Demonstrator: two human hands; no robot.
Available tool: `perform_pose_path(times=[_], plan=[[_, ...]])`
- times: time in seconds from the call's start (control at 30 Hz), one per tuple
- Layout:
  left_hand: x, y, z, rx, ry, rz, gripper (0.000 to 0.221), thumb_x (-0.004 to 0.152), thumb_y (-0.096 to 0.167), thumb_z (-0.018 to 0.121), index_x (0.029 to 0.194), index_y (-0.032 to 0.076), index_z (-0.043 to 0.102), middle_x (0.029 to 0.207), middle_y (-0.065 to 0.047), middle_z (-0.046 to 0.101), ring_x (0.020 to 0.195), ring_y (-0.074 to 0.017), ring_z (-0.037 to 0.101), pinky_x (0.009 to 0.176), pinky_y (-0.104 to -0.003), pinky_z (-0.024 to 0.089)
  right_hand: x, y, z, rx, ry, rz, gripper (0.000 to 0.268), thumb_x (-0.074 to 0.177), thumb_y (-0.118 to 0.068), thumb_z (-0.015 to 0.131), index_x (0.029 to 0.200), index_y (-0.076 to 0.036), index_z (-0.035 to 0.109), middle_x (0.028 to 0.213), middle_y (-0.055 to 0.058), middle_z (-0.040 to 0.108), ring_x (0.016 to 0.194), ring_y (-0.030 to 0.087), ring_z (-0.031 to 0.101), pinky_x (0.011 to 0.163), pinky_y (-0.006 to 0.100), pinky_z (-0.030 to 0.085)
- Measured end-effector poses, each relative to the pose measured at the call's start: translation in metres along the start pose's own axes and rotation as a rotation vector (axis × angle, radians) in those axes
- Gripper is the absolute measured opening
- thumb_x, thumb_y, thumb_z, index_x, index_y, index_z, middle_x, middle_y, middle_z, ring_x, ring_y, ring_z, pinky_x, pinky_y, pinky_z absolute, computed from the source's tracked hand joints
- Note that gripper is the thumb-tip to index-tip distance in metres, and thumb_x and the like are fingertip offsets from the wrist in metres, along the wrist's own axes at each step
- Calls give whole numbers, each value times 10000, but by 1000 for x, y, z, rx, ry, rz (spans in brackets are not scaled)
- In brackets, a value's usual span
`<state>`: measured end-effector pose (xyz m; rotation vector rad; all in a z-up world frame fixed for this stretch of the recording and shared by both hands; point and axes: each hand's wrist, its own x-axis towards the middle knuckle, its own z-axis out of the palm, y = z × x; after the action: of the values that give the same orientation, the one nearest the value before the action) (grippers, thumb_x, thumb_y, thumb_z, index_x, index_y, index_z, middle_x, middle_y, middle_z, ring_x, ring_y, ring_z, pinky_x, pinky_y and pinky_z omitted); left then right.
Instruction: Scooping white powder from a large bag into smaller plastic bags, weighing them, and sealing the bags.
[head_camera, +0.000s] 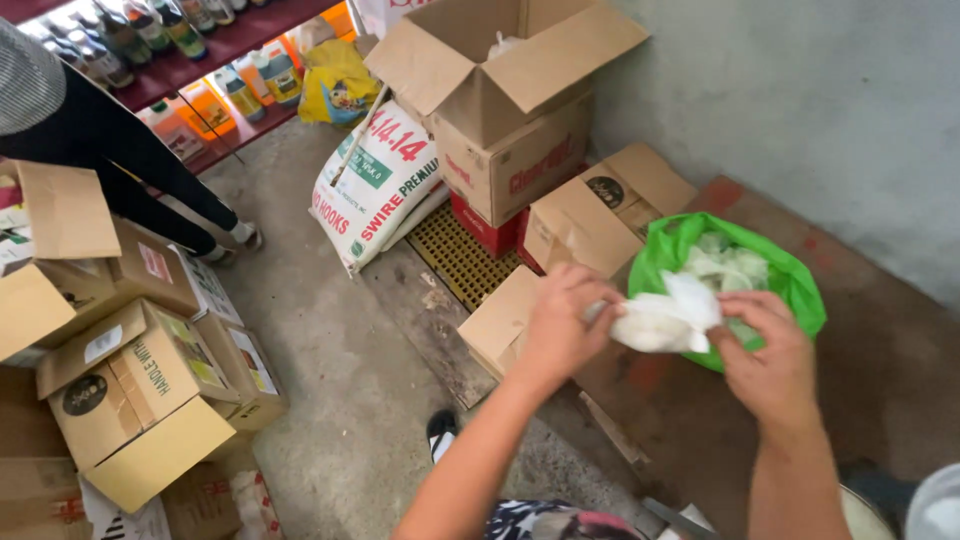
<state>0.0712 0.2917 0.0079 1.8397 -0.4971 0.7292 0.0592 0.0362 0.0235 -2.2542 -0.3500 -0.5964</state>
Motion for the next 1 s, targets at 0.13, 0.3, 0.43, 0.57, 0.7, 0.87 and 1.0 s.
perform_pose_path(times=[0.13,0.3,0.43,0.57,0.7,0.87,1.0], plan=[[24,-57,-94,71,-32,-67,124,785,111,834,864,106,739,917,-54,655,970,-295,604,872,-438,512,45,-47,92,73,-44,-8,224,827,10,762,1042,-31,714,1155,80,700,1105,210,668,992,303,498],[60,-116,-189,138,-54,-21,114,764,100,820,840,107,736,951,-40,678,1024,-284,617,875,-428,481,81,-88,194,227,-68,29,210,847,17,760,1048,-20,714,1150,84,697,1106,201,655,989,293,494],[87,-169,-231,162,-67,6,108,757,112,819,832,120,743,946,-31,676,1018,-277,611,869,-420,477,128,-106,252,241,-59,-16,216,832,15,766,1040,-19,717,1128,81,699,1088,198,658,986,297,495],[115,-223,-244,226,-44,-4,98,731,109,810,801,142,750,908,-35,666,1000,-288,603,827,-429,457,172,-102,299,169,-82,-40,197,807,4,773,993,-22,715,1090,63,713,1060,181,676,971,303,498],[157,-269,-244,210,-17,-96,103,730,110,807,798,128,733,924,-35,677,1003,-276,614,805,-421,442,226,-81,343,254,-78,-20,169,820,15,749,981,-17,709,1068,59,703,1050,179,666,964,308,491],[236,-332,-240,187,-91,-144,109,729,116,822,803,123,741,917,-23,682,963,-266,610,814,-420,438,305,-78,376,280,-71,119,148,822,19,742,965,-11,723,1033,48,717,993,177,674,915,308,499],[315,-377,-237,158,-137,-154,116,708,95,829,798,124,761,925,-28,687,973,-263,619,827,-425,436,374,-64,394,223,-95,184,139,800,-40,769,936,-24,744,971,26,743,930,156,703,854,285,526]])
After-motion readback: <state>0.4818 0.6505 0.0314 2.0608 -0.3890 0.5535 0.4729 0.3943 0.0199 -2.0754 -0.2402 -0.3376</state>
